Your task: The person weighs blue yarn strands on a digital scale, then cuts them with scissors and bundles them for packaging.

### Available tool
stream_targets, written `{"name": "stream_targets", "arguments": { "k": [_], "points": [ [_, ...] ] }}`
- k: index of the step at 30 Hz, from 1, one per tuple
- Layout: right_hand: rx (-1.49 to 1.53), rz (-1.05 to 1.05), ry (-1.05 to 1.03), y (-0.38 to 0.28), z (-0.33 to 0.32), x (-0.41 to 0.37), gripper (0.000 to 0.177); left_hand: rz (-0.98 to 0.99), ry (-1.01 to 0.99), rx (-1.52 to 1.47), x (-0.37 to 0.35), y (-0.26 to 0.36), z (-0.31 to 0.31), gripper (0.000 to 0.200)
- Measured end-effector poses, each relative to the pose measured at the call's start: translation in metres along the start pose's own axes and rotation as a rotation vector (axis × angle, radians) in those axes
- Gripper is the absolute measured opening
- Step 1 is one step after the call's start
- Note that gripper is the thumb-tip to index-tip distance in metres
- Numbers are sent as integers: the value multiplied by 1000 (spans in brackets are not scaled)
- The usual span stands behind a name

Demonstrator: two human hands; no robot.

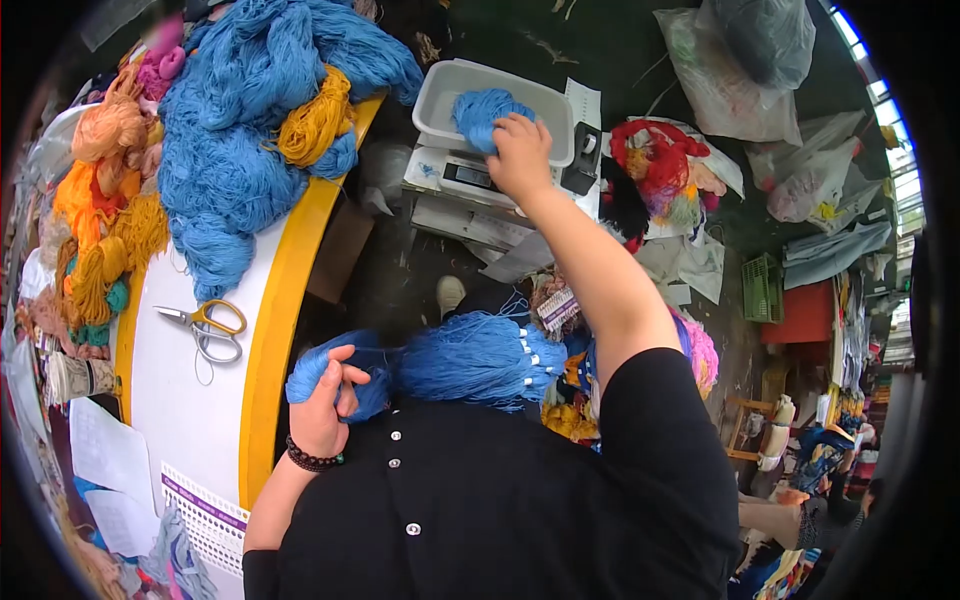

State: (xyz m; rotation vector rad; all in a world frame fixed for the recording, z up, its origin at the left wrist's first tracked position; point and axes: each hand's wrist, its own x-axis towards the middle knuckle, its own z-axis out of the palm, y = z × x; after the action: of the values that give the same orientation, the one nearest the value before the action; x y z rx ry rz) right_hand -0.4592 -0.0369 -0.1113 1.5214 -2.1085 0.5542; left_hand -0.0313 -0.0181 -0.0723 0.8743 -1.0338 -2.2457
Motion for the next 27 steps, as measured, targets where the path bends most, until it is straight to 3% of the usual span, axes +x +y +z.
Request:
{"name": "stream_targets", "arguments": {
  "k": [1, 3, 4, 6, 7, 8, 10, 12, 13, 15, 18, 20, 21, 22, 23, 26, 27],
  "points": [
    [26, 18, 20, -5, -10, 12, 15, 8, 13, 9, 0, 1, -1, 27],
    [573, 393, -188, -10, -47, 41, 18, 12, 34, 6, 0, 2, -3, 27],
    [925, 518, -141, -8, -60, 54, 23, 21, 46, 3, 0, 4, -4, 27],
    [1172, 543, -74, -26, -131, 85, 21, 29, 78, -14, 1, 6, -7, 26],
    [1311, 422, -10, -41, -167, 95, 18, 39, 87, -40, 1, 7, -9, 26],
    [1260, 237, 21, -52, -203, 101, 18, 49, 97, -66, 1, 8, -12, 26],
    [1397, 416, 15, -90, -259, 103, 14, 46, 87, -152, 1, 9, -20, 26],
    [1646, 114, -150, -118, -315, 86, 14, 13, 65, -240, 0, 14, -26, 30],
    [1765, -27, -258, -132, -343, 77, 19, -38, -62, -380, -1, 21, -28, 31],
    [1756, 50, -316, -160, -344, 52, 18, -139, -352, -607, 0, 33, -29, 36],
    [1708, 319, -447, -208, -309, 9, 17, -97, -833, -658, 5, 27, -29, 34],
    [1766, 569, -570, -230, -265, -13, 18, -171, -700, -329, -8, 39, -18, 32],
    [1818, 706, -641, -236, -239, -25, 21, -61, -545, -51, -14, 52, 4, 32],
    [1876, 871, -734, -240, -219, -38, 22, -24, -384, -23, -20, 52, 23, 33],
    [1860, 871, -778, -241, -205, -51, 22, 13, -223, 4, -24, 50, 33, 34],
    [1749, 865, -875, -247, -195, -75, 19, 75, -291, -157, -26, 42, 27, 28],
    [1723, 825, -860, -250, -197, -78, 17, 51, -220, -218, -29, 42, 29, 24]
  ]
}}
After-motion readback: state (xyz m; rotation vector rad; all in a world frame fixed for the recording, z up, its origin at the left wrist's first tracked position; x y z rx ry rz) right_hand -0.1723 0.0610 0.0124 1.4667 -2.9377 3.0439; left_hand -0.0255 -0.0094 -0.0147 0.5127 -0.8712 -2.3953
